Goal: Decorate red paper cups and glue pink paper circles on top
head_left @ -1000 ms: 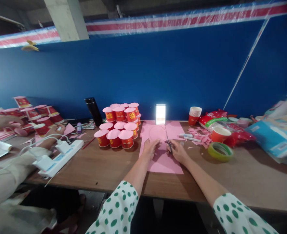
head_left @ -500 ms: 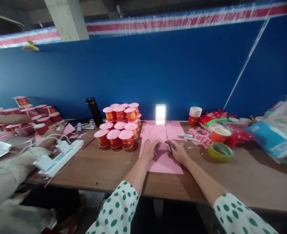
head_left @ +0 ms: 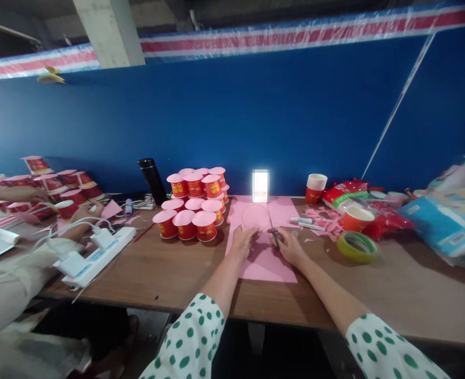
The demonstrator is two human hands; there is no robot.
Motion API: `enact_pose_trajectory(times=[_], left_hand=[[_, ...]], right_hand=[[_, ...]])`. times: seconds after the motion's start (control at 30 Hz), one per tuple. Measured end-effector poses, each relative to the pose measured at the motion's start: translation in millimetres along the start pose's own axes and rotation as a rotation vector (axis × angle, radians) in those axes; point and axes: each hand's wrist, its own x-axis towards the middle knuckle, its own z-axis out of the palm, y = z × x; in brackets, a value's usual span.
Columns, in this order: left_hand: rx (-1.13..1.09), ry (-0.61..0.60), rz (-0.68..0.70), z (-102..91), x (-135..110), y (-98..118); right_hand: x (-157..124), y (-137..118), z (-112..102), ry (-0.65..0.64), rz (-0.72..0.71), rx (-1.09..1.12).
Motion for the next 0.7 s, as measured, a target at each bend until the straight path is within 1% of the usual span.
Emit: enact_pose_trajectory(times=[0.43,0.57,0.7], left_hand=[[-0.023,0.008,0.022,1.7,-2.8,1.3],[-0.028,-0.007,0.031,1.6,-2.8,1.9],[-0.024,0.003,0.032,1.2,-2.4,1.7]], right_hand=[[-0.8,-2.8,0.3,0.002,0.02,-0.002],[-0.6,-2.9,-0.8,0.0,0.014,-0.014],[-0.5,-4.3,-1.2,0.001,0.005,-0.019]])
